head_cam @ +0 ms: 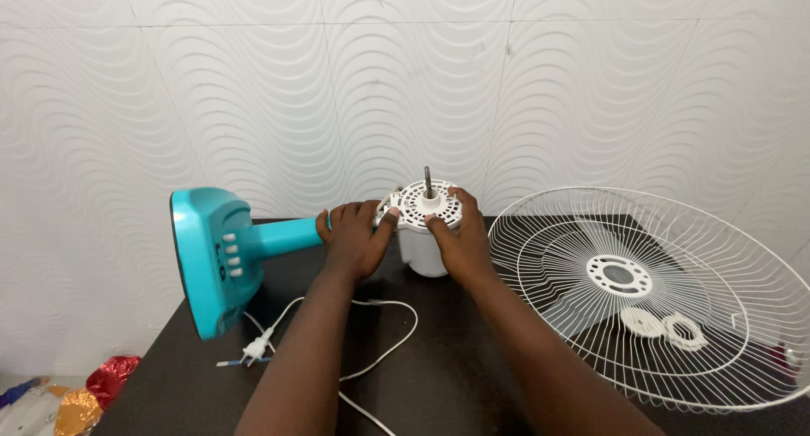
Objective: The person removes the front wire cage and fan blades from a teal table fan, then uses a screwdriver to loosen screws on the motor housing. The fan remains partially disassembled on the table.
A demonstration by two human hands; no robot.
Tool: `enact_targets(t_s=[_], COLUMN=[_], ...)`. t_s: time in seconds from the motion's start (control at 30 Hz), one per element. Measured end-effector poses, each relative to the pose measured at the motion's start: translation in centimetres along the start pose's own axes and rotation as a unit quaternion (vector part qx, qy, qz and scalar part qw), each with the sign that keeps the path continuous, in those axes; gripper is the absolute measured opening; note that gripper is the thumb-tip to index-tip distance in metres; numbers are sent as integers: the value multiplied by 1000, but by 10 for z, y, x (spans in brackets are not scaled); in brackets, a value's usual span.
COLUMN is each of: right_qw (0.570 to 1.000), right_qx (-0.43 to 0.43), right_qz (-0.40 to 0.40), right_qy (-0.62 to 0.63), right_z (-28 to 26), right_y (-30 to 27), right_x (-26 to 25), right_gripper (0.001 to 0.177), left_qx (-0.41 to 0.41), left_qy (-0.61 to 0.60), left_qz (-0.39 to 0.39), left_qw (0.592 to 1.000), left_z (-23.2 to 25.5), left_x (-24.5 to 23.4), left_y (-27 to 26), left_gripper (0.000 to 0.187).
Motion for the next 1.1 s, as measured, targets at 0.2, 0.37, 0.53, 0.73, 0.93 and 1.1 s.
enact_targets(t_s=[0.2, 0.37, 0.53, 0.73, 0.93, 1.1], right_qw=[999, 1000, 998, 998, 992, 994], right_qx=[-43, -18, -45, -53, -118, -104], right_qz=[17, 10, 22, 17, 35, 24], right_qy=[-22, -20, -34, -22, -20, -25], right_z=[-5, -10, -11, -3, 0, -1], right_y=[-4, -4, -6, -6, -16, -18], right_x=[4, 5, 7, 10, 15, 17], right_gripper=[65, 65, 64, 64, 65, 66], left_qx=[14, 25, 50, 62, 79, 81], left_qy=[19, 20, 20, 25, 36, 33], left_qz=[9, 10, 46, 63, 78, 89], left_qw=[1000, 999, 997, 996, 993, 992], left_z=[-1, -4, -6, -8, -10, -11], left_x=[1, 1, 3, 6, 4, 3], left_y=[6, 9, 9, 8, 2, -2], left_gripper=[54, 53, 50, 50, 51, 50])
Point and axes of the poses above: each hand's wrist, its own y-axis towards the middle knuckle, its own x-axis out of the palm, z = x × y, the point moved 2 cm from there along y, towards the middle knuckle, and after that the axes turned 11 degrees about -x, right-handed, at the moved point
